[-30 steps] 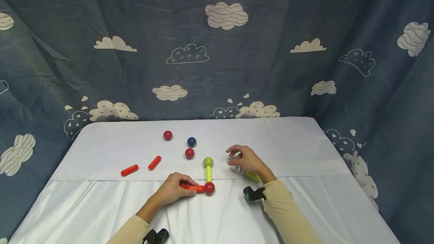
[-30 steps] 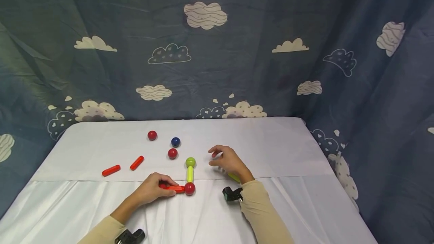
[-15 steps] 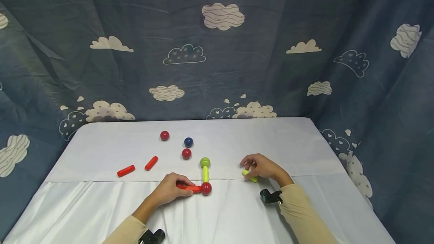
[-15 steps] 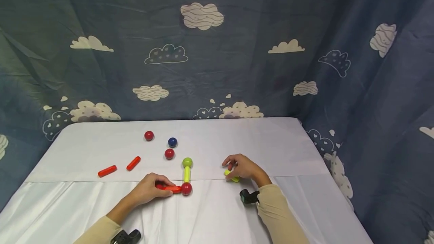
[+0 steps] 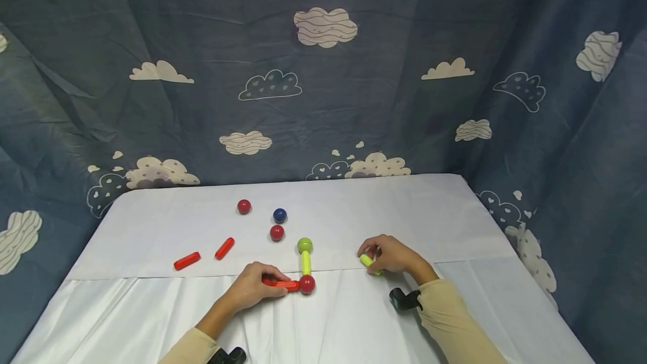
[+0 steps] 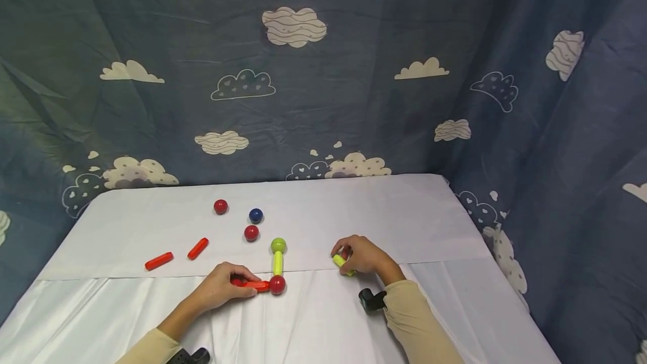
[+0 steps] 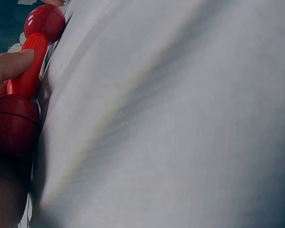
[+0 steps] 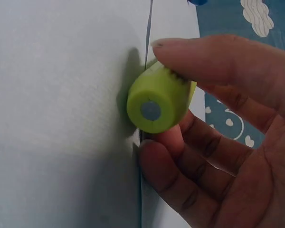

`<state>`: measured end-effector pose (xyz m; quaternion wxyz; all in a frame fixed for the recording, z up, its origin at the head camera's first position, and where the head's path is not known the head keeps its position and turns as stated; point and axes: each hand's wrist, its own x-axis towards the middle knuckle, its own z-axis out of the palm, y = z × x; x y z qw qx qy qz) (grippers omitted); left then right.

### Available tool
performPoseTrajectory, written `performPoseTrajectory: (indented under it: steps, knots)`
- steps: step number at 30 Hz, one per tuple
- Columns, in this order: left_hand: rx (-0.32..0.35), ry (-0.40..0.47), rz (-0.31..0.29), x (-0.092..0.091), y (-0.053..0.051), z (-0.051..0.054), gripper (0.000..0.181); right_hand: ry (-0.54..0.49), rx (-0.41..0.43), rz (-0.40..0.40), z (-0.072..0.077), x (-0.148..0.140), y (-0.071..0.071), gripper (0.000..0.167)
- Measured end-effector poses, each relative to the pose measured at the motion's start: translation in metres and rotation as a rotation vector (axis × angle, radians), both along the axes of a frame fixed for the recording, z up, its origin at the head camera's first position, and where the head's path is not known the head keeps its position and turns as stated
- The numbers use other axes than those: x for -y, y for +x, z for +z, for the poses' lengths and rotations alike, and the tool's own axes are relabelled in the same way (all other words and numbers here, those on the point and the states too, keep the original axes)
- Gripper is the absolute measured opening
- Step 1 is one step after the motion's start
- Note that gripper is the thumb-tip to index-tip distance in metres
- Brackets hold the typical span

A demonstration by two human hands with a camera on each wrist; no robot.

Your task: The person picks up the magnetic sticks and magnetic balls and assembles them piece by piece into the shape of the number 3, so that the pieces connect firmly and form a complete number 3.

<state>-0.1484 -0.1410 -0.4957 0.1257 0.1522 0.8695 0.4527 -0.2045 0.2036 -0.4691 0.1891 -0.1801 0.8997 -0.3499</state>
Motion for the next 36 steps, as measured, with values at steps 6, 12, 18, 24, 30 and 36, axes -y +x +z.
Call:
performPoseTrajectory:
  steps: [6,12,18,24,30,36]
  knots:
    - [0.002,-0.002,0.000,0.000,0.001,0.000,0.020,0.008,-0.016,0.008,0.000,0.000,0.000,0.030]
    - [-0.003,-0.003,0.002,0.002,0.000,0.001,0.020,-0.013,0.002,-0.021,0.002,0.006,-0.005,0.028]
    - [-0.021,0.003,-0.006,0.002,-0.002,0.001,0.020,-0.084,0.061,-0.078,0.002,0.019,-0.017,0.030]
    - [-0.014,0.006,-0.009,0.001,-0.002,-0.001,0.020,-0.115,0.126,-0.150,-0.006,0.031,-0.032,0.029]
    - [-0.002,0.007,-0.012,0.000,-0.001,0.000,0.020,-0.160,0.151,-0.192,-0.008,0.045,-0.043,0.031]
    - [0.016,0.006,-0.006,0.000,-0.001,0.001,0.020,-0.229,0.177,-0.221,-0.007,0.060,-0.052,0.032]
